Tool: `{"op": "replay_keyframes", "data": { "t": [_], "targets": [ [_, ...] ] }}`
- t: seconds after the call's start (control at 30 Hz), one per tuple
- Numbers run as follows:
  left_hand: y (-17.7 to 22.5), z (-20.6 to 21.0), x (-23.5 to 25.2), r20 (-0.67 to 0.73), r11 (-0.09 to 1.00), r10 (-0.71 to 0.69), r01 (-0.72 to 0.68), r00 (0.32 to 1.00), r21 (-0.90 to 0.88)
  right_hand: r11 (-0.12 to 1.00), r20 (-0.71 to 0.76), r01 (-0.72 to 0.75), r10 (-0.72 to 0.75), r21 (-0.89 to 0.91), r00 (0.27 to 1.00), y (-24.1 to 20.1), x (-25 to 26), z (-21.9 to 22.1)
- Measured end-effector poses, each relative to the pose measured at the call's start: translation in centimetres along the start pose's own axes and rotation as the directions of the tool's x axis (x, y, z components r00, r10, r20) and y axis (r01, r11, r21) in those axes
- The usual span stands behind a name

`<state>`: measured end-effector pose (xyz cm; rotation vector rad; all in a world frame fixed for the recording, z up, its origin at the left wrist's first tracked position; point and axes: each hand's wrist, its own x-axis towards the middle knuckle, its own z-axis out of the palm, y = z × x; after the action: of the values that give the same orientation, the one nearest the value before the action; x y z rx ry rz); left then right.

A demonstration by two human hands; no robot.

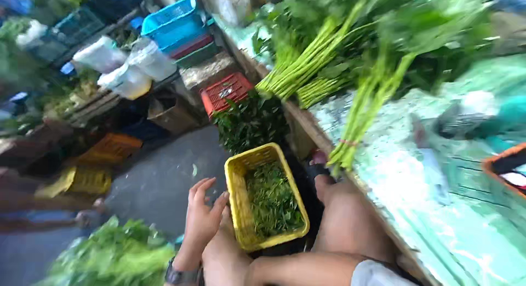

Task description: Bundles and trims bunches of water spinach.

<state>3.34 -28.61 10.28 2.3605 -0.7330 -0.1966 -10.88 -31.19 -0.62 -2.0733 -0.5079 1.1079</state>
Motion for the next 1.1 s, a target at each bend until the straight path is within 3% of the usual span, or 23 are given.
{"op": "replay_keyframes", "data": {
  "t": [0.1,0.17,0.23,0.3,0.33,0.4,0.47,0.53,0.6,0.7,0.77,0.83,0.93,1.0,1.1],
  "targets": [
    [-4.9,-2.0,-5.6,-0.049,0.968,-0.248,0.25,0.968,0.038,0.995,0.154,0.072,-0.062,-0.062,0.986,-0.2,-0.3,-0.2],
    [-8.3,-2.4,-9.2,-0.145,0.914,-0.401,0.405,0.905,0.003,0.999,0.191,0.047,-0.045,-0.007,0.981,0.1,0.2,-0.9],
    [-11.6,-2.3,-12.8,-0.182,0.857,-0.509,0.516,0.841,-0.01,0.968,0.196,0.055,-0.105,0.244,0.975,0.9,1.5,-0.7],
    [-14.1,-1.9,-15.3,-0.145,0.826,-0.56,0.563,0.816,-0.023,0.838,0.296,-0.032,-0.157,0.545,0.942,1.5,2.0,-0.3],
    [-14.8,-1.7,-16.1,-0.109,0.815,-0.578,0.578,0.809,-0.027,0.795,0.34,-0.094,-0.147,0.6,0.929,1.7,2.0,0.1],
    [-15.9,-1.3,-17.1,-0.066,0.806,-0.592,0.591,0.804,-0.026,0.841,0.404,-0.181,-0.049,0.51,0.913,1.8,2.0,0.7],
    [-16.7,-1.6,-17.9,-0.09,0.804,-0.592,0.594,0.801,0.001,0.938,0.413,-0.23,0.108,0.257,0.904,2.1,2.7,0.8],
    [-17.3,-2.5,-18.4,-0.148,0.796,-0.59,0.603,0.794,0.056,0.969,0.359,-0.248,0.234,-0.007,0.903,2.9,3.5,0.3],
    [-17.7,-3.6,-18.6,-0.209,0.771,-0.609,0.633,0.765,0.072,0.932,0.21,-0.278,0.328,-0.235,0.921,4.2,4.0,-0.9],
    [-17.9,-5.1,-18.9,-0.273,0.691,-0.706,0.72,0.653,-0.064,0.946,-0.181,-0.297,0.272,-0.132,0.945,5.7,3.9,-3.2],
    [-18.7,-5.5,-18.4,-0.295,0.573,-0.807,0.8,0.511,-0.181,0.963,-0.397,-0.264,0.221,-0.057,0.891,4.9,4.4,-3.0],
    [-20.6,-5.7,-15.7,-0.29,0.438,-0.885,0.864,0.365,-0.248,0.965,-0.416,-0.263,0.23,-0.022,0.88,4.3,5.1,-1.8],
    [-23.0,-5.8,-10.9,-0.289,0.291,-0.932,0.929,0.22,-0.23,0.958,-0.219,-0.283,0.284,0.04,0.933,5.0,6.0,-0.7],
    [-24.2,-5.3,-9.7,-0.303,0.261,-0.931,0.952,0.204,-0.161,0.968,-0.168,-0.247,0.249,0.033,0.954,5.3,5.4,-1.4],
    [-24.6,-6.0,-9.7,-0.272,0.346,-0.918,0.919,0.289,-0.189,0.971,-0.175,-0.24,0.234,-0.017,0.956,5.4,2.9,-3.9]
  ]
}}
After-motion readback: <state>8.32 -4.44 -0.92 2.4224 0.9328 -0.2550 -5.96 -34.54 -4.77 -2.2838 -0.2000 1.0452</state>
